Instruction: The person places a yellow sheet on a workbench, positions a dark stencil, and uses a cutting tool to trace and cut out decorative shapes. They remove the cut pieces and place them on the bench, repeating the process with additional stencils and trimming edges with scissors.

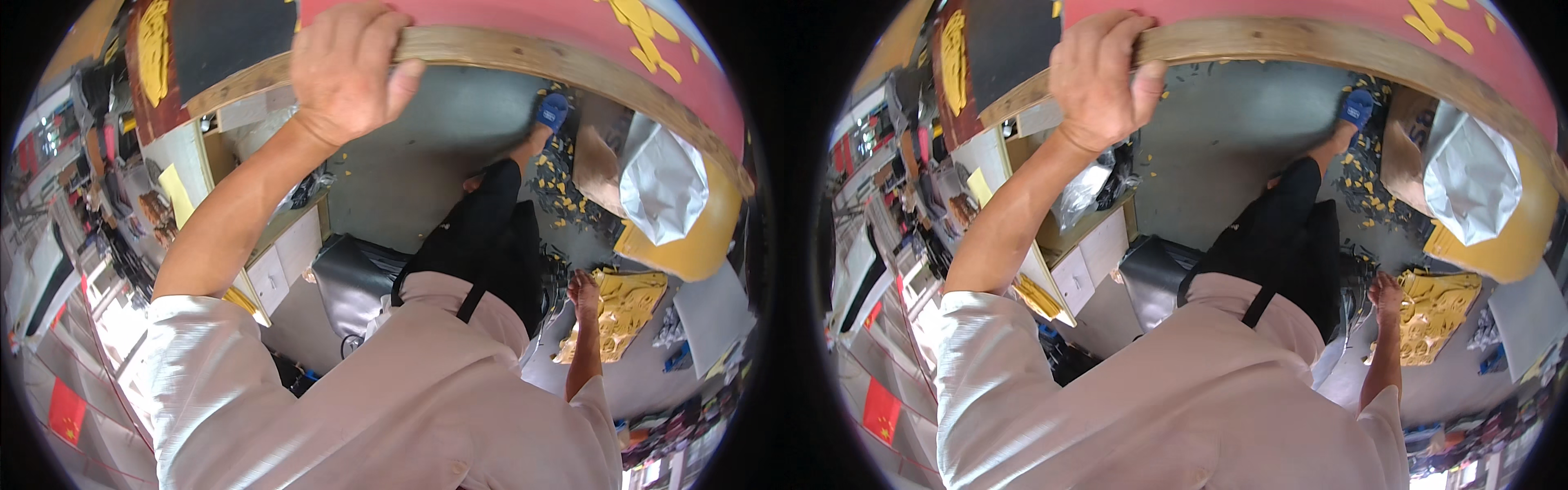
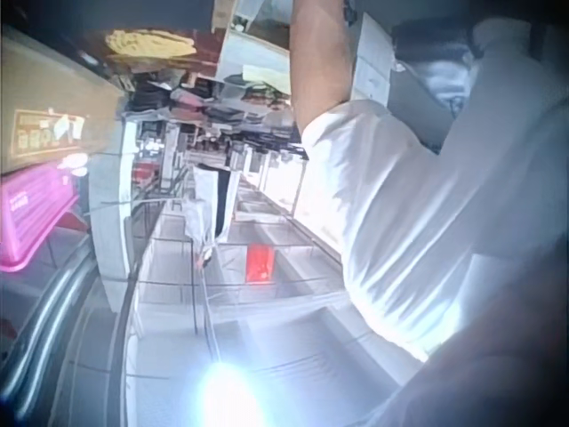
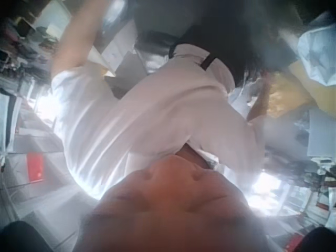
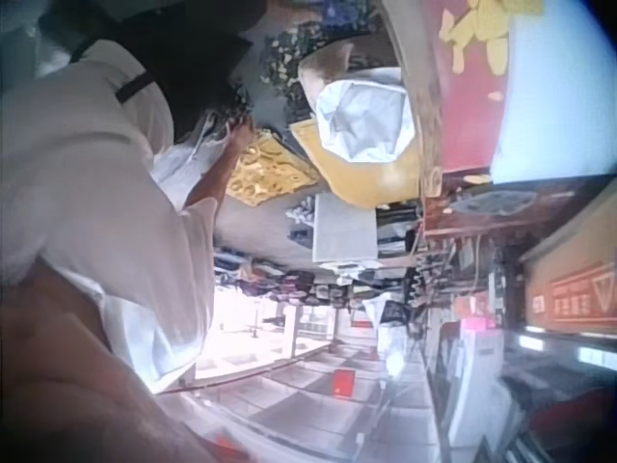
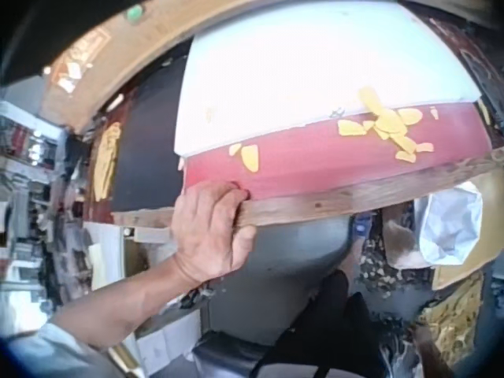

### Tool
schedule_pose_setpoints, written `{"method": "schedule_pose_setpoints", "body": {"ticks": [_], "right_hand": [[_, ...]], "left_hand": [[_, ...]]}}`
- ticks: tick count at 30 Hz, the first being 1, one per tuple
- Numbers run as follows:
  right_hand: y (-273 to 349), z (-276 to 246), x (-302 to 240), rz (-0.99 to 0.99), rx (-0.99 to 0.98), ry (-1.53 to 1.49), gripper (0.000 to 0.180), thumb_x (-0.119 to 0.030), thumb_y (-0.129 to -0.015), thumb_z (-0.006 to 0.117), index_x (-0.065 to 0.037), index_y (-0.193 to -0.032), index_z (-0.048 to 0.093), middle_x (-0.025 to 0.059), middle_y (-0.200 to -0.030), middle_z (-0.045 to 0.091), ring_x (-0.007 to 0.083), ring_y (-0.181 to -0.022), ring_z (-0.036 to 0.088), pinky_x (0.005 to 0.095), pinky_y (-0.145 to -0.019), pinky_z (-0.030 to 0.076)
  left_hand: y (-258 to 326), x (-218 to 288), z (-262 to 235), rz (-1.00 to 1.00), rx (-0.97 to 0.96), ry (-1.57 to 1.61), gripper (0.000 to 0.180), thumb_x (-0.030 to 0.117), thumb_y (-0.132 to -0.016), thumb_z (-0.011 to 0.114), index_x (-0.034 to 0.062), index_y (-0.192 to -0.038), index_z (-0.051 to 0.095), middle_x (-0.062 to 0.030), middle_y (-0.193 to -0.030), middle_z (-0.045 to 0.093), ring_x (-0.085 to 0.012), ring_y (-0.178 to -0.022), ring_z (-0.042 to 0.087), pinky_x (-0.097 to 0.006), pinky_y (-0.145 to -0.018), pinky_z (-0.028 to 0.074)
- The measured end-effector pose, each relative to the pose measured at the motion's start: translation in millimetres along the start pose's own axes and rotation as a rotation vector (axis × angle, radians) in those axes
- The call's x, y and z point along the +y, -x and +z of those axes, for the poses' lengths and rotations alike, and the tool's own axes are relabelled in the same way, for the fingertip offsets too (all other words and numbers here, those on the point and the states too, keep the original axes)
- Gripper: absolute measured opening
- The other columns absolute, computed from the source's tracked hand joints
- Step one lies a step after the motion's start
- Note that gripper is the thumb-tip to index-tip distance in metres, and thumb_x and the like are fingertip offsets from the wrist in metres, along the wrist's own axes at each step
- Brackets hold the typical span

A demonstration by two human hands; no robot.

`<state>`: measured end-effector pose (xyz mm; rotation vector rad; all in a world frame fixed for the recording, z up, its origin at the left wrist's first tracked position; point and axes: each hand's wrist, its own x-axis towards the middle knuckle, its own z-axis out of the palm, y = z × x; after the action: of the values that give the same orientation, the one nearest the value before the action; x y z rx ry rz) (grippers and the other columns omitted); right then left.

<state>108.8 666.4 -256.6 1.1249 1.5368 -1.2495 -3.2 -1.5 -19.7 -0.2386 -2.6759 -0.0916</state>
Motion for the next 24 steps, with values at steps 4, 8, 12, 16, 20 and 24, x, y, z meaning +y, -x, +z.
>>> {"method": "schedule_pose_setpoints", "body": {"ticks": [4,8,12,16,20,24], "right_hand": [[6,50,-37,-0.054,-0.212,-0.052,0.01,-0.019,-0.102,0.069,-0.01,-0.099,0.068,-0.0035,-0.073,0.052,0.0072,-0.058,0.049,0.0229,-0.05,0.036],[-4,124,-22,0.0,-0.287,0.054,0.009,-0.018,-0.101,0.07,-0.01,-0.097,0.068,-0.0037,-0.074,0.051,0.007,-0.059,0.049,0.0232,-0.052,0.039],[-44,168,20,0.077,-0.285,0.092,0.008,-0.015,-0.1,0.067,-0.012,-0.093,0.063,-0.003,-0.074,0.052,0.0073,-0.059,0.05,0.024,-0.051,0.04],[-88,192,65,0.086,-0.243,0.059,0.018,-0.023,-0.102,0.066,-0.019,-0.086,0.06,-0.0068,-0.071,0.048,0.0063,-0.06,0.051,0.0238,-0.053,0.04],[-97,209,109,0.002,-0.032,-0.018,0.015,-0.027,-0.104,0.064,-0.02,-0.091,0.064,-0.0073,-0.071,0.052,0.0058,-0.06,0.051,0.0226,-0.052,0.039],[-65,214,185,-0.185,0.067,-0.134,0.02,-0.025,-0.106,0.059,-0.015,-0.113,0.076,-0.0023,-0.082,0.065,0.0078,-0.067,0.058,0.0262,-0.054,0.045]], "left_hand": [[-4,-1,-5,0.029,-0.006,0.009,0.047,0.04,-0.094,0.064,0.0023,-0.122,0.066,-0.0169,-0.118,0.063,-0.0376,-0.108,0.06,-0.048,-0.09,0.046],[-10,2,-6,0.042,-0.003,-0.015,0.047,0.041,-0.096,0.062,0.0029,-0.123,0.065,-0.0168,-0.117,0.064,-0.038,-0.106,0.061,-0.048,-0.089,0.046],[-4,1,-7,0.03,-0.066,-0.015,0.047,0.04,-0.095,0.064,0.0036,-0.124,0.065,-0.016,-0.117,0.064,-0.0377,-0.104,0.062,-0.047,-0.089,0.046],[7,-8,2,0.091,0.017,-0.01,0.046,0.036,-0.094,0.067,0.003,-0.126,0.065,-0.0176,-0.118,0.064,-0.0379,-0.103,0.062,-0.046,-0.088,0.047],[11,-18,19,0.23,0.2,-0.065,0.047,0.03,-0.091,0.071,0.0012,-0.128,0.065,-0.0196,-0.117,0.065,-0.0389,-0.104,0.062,-0.047,-0.087,0.049],[16,-16,19,0.265,0.207,-0.064,0.048,0.023,-0.087,0.073,0.0001,-0.129,0.064,-0.0206,-0.117,0.065,-0.0393,-0.105,0.063,-0.048,-0.089,0.05]]}}
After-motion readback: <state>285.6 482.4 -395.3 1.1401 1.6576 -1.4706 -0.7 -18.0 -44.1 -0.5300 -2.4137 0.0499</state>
